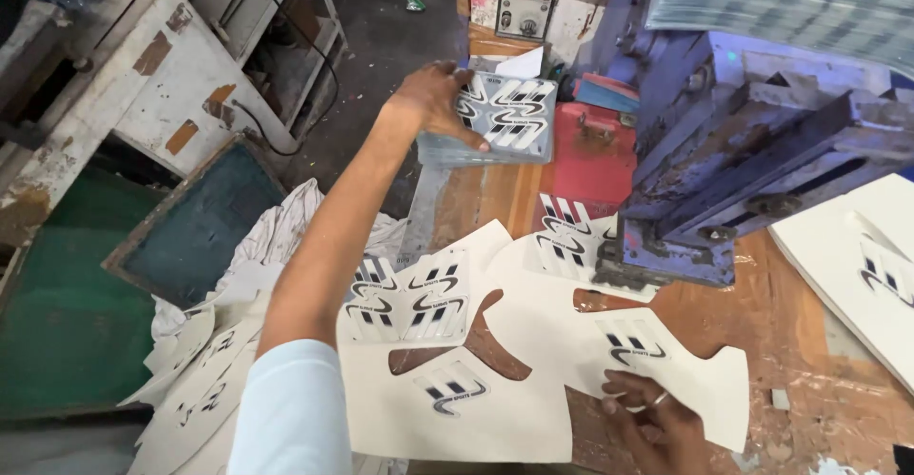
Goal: The recorder is sorting, stacking, and rubbing down printed stickers on plastic components using a handheld pad to ensure adhesion and finish.
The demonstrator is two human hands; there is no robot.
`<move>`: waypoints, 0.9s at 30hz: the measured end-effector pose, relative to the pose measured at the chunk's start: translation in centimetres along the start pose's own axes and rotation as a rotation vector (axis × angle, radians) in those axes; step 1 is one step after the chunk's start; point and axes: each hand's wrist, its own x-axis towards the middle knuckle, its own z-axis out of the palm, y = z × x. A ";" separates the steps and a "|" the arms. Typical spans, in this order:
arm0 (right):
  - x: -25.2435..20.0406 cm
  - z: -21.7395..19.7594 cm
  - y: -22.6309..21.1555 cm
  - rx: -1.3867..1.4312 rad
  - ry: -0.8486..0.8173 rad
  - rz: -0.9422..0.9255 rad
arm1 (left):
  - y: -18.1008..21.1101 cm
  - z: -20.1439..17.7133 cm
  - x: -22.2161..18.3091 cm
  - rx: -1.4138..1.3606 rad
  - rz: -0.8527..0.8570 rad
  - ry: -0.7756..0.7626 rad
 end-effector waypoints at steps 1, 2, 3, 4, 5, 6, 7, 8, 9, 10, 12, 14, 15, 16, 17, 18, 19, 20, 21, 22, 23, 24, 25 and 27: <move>0.1 0.5 1.0 0.088 0.009 0.090 | 0.7 -1.2 0.1 0.027 -0.039 -0.122; 0.1 1.2 2.3 0.088 0.008 0.096 | 1.2 -1.7 -0.2 0.025 -0.038 -0.127; 0.0 1.9 3.7 0.060 0.063 0.101 | 1.8 -2.2 -0.6 0.065 0.004 -0.144; 0.1 2.7 5.0 0.032 0.116 0.102 | 2.2 -2.9 -1.0 0.107 0.043 -0.158; 0.1 2.8 4.4 0.032 0.112 0.104 | 1.7 -2.5 -1.2 0.106 0.041 -0.162; 0.0 2.9 3.7 0.067 0.157 0.095 | 1.2 -2.1 -1.5 -0.006 0.094 -0.036; -0.2 3.0 3.0 0.102 0.202 0.087 | 0.7 -1.8 -1.9 -0.119 0.146 0.091; 0.0 3.0 3.0 0.106 0.202 0.090 | 0.4 -1.4 -2.1 -0.117 0.147 0.087; 0.1 3.0 2.9 0.126 0.182 0.152 | 0.2 -1.1 -2.3 -0.161 0.146 0.119; 0.3 2.8 2.7 0.145 0.164 0.211 | 0.0 -0.9 -2.3 -0.205 0.147 0.156; 0.4 2.7 2.0 0.128 0.163 0.210 | -1.1 0.6 -1.6 -0.288 0.139 0.211; 0.3 2.6 2.3 0.103 0.162 0.211 | -1.5 1.2 -1.3 -0.377 0.129 0.265; 0.2 2.6 2.9 0.140 0.151 0.164 | -1.3 0.9 -1.4 -0.392 0.059 0.237; 0.2 2.7 3.5 0.178 0.138 0.115 | -1.2 0.5 -1.5 -0.405 -0.012 0.210; 0.2 2.7 3.4 0.175 0.139 0.115 | -1.4 0.6 -1.4 -0.407 -0.011 0.211; 0.2 2.7 3.2 0.114 0.130 0.128 | -1.7 0.5 -1.3 -0.440 -0.004 0.160; 0.2 2.7 3.1 0.053 0.120 0.141 | -1.9 0.5 -1.3 -0.472 0.004 0.108; 0.2 2.7 2.5 0.050 0.118 0.141 | -2.4 1.2 -1.0 -0.475 0.001 0.109; 0.1 2.7 2.0 -0.024 0.115 0.042 | -2.9 1.9 -0.8 -0.517 -0.014 0.101; 0.2 2.7 1.4 -0.098 0.114 -0.061 | -3.4 2.4 -0.5 -0.558 -0.029 0.096; 0.3 2.9 -0.6 -0.101 0.113 -0.065 | -3.7 3.2 -0.1 -0.559 -0.030 0.100; 0.3 3.1 -2.4 -0.058 0.075 0.000 | -3.9 4.0 0.3 -0.497 -0.118 0.217; 0.3 3.4 -4.3 -0.015 0.037 0.066 | -4.1 4.9 0.6 -0.434 -0.206 0.334; 2.3 4.3 -7.8 -0.077 0.072 -0.162 | -3.5 5.2 0.4 -0.384 -0.205 0.415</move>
